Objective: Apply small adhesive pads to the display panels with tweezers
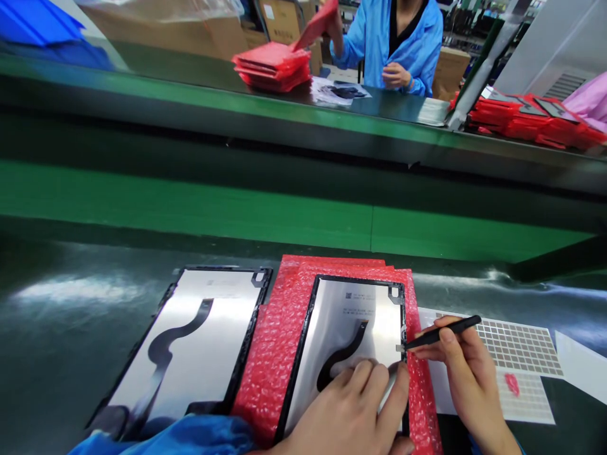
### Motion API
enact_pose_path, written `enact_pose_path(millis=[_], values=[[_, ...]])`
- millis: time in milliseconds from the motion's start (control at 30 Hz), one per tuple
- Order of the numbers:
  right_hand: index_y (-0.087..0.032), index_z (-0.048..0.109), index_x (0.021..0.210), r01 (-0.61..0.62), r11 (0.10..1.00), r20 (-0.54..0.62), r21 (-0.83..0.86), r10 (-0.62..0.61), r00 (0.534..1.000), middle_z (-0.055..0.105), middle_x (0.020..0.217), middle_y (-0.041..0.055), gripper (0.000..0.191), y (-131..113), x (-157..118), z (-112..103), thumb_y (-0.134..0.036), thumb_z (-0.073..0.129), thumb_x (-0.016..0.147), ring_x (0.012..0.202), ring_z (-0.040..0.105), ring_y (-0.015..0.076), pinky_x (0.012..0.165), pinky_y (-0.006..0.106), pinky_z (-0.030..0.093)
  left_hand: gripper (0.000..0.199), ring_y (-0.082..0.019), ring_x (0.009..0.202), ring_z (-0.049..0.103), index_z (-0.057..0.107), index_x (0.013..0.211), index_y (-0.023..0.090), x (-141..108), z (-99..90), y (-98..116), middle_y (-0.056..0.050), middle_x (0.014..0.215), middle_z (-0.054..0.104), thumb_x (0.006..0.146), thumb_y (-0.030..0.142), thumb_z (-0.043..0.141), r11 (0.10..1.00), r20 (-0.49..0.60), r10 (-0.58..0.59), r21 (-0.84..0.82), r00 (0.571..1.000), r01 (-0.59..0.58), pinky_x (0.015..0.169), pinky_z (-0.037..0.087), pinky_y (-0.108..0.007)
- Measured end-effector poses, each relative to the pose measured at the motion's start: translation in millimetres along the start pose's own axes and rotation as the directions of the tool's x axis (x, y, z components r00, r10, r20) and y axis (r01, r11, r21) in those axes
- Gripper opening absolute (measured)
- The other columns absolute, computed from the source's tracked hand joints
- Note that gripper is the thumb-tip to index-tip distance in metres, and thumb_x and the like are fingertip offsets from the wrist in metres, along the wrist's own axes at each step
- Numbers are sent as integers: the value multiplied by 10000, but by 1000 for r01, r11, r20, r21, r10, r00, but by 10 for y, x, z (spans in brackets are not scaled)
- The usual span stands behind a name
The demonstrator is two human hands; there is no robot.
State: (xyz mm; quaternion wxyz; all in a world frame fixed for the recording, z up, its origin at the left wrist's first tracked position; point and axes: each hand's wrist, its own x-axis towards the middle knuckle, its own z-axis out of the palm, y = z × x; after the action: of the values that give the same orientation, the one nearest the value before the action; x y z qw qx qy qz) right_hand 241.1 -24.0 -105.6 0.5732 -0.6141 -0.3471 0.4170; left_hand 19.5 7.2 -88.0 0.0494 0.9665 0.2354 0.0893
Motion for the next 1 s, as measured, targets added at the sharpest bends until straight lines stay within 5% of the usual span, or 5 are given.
enact_pose_path(millis=[633, 1000], values=[[-268, 728, 1124, -35, 999, -16, 19, 36, 999, 810, 955, 58, 262, -5, -31, 13, -507, 772, 1024, 763, 816, 229, 746, 313, 700, 854, -264, 733, 730, 639, 1375, 5, 115, -104, -36, -94, 883, 748, 802, 594, 870, 999, -41, 1, 40, 999, 1, 574, 659, -358], [-266, 751, 1121, 57, 998, -40, -4, -57, 998, 810, 1030, 78, 226, -1, 30, -61, -480, 744, 1047, 855, 819, 254, 811, 365, 702, 730, -256, 712, 731, 683, 1343, 39, 127, -98, -28, -87, 884, 757, 806, 511, 828, 998, -103, -57, 21, 993, 59, 539, 642, -352]])
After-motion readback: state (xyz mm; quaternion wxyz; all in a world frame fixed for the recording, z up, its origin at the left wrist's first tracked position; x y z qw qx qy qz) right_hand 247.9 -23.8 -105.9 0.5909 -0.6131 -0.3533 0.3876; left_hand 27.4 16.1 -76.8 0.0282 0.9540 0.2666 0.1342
